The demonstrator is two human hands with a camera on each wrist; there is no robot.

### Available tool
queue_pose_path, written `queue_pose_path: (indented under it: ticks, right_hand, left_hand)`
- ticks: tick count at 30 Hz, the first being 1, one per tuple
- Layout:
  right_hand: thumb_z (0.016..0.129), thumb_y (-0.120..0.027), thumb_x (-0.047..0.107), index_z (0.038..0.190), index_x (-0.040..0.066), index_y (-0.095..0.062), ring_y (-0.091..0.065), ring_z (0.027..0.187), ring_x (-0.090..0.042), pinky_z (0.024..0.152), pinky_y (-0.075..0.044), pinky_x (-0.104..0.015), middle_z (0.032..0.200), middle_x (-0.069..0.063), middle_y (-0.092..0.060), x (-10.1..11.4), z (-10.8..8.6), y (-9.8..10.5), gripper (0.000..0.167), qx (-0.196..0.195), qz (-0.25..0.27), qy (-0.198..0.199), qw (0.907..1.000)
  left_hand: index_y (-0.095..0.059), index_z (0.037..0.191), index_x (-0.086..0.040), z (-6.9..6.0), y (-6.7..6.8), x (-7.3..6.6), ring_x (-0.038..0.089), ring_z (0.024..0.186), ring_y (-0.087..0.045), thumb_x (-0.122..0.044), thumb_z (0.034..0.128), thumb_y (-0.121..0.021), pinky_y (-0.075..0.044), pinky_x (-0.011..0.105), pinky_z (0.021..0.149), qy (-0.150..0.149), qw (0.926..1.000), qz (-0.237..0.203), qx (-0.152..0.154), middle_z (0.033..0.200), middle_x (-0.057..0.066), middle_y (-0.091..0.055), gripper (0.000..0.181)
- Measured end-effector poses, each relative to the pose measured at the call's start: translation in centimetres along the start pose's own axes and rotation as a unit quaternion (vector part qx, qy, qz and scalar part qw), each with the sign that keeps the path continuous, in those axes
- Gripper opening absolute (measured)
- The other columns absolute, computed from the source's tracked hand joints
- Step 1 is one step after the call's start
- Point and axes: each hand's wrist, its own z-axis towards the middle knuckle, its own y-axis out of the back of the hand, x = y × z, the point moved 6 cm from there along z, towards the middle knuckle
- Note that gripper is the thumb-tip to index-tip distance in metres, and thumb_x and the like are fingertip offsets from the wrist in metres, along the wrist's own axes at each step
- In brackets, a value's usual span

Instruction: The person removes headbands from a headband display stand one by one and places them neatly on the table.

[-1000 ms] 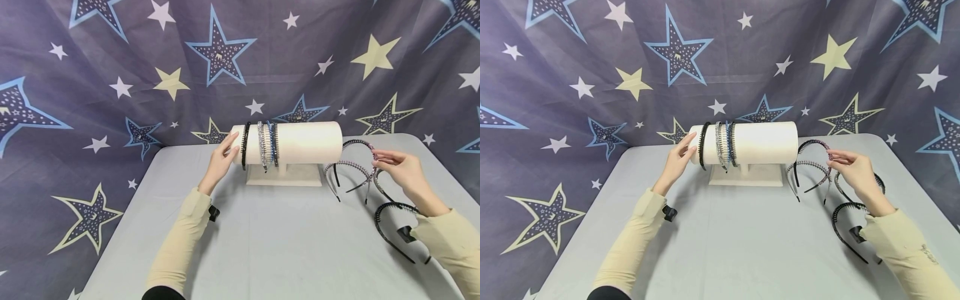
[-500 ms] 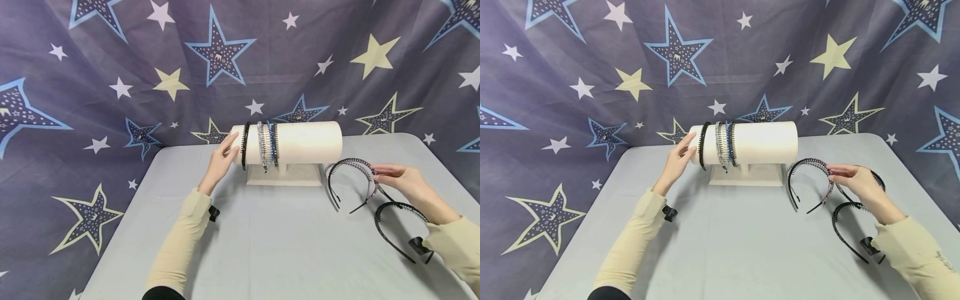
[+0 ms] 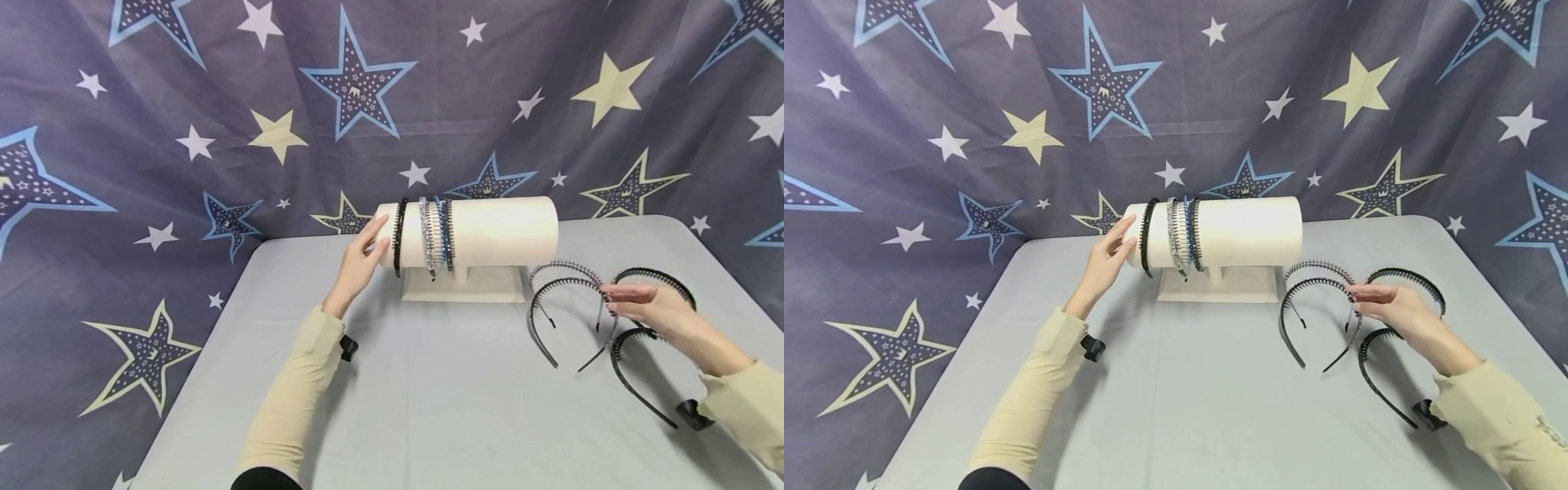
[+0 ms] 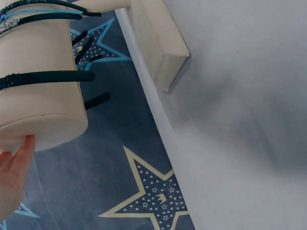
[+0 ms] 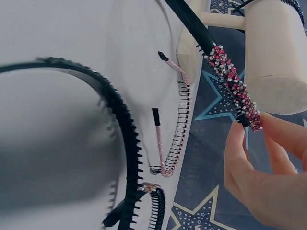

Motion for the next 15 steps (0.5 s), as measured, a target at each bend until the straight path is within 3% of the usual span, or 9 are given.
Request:
queue_pose_path:
  ticks: [4, 15]
  right_hand:
    - [0.084, -0.056, -0.002, 0.096, 0.029, -0.067, -0.058, 0.081, 0.005, 0.069, -0.048, -0.007, 0.092, 0.022, -0.062, -0.3, -0.2, -0.4, 0.035, 0.021, 0.026, 0.009, 0.9994]
    - [0.084, -0.057, 0.003, 0.098, 0.027, -0.067, -0.059, 0.081, 0.004, 0.069, -0.048, -0.009, 0.092, 0.024, -0.060, -1.3, -0.6, -1.1, 0.029, 0.030, -0.002, -0.021, 0.9993]
  left_hand:
    - [-0.043, 0.130, -0.004, 0.0, 0.0, 0.0, 0.031, 0.117, -0.044, -0.009, 0.0905, -0.049, -0.045, 0.032, 0.092, 0.000, 1.0000, -0.004, 0.001, 0.141, 0.016, -0.028, 0.040]
    - [-0.043, 0.130, -0.005, 0.0, 0.0, 0.1, 0.031, 0.117, -0.044, -0.010, 0.0907, -0.049, -0.045, 0.032, 0.092, 0.007, 1.0000, -0.004, 0.001, 0.142, 0.016, -0.027, 0.040]
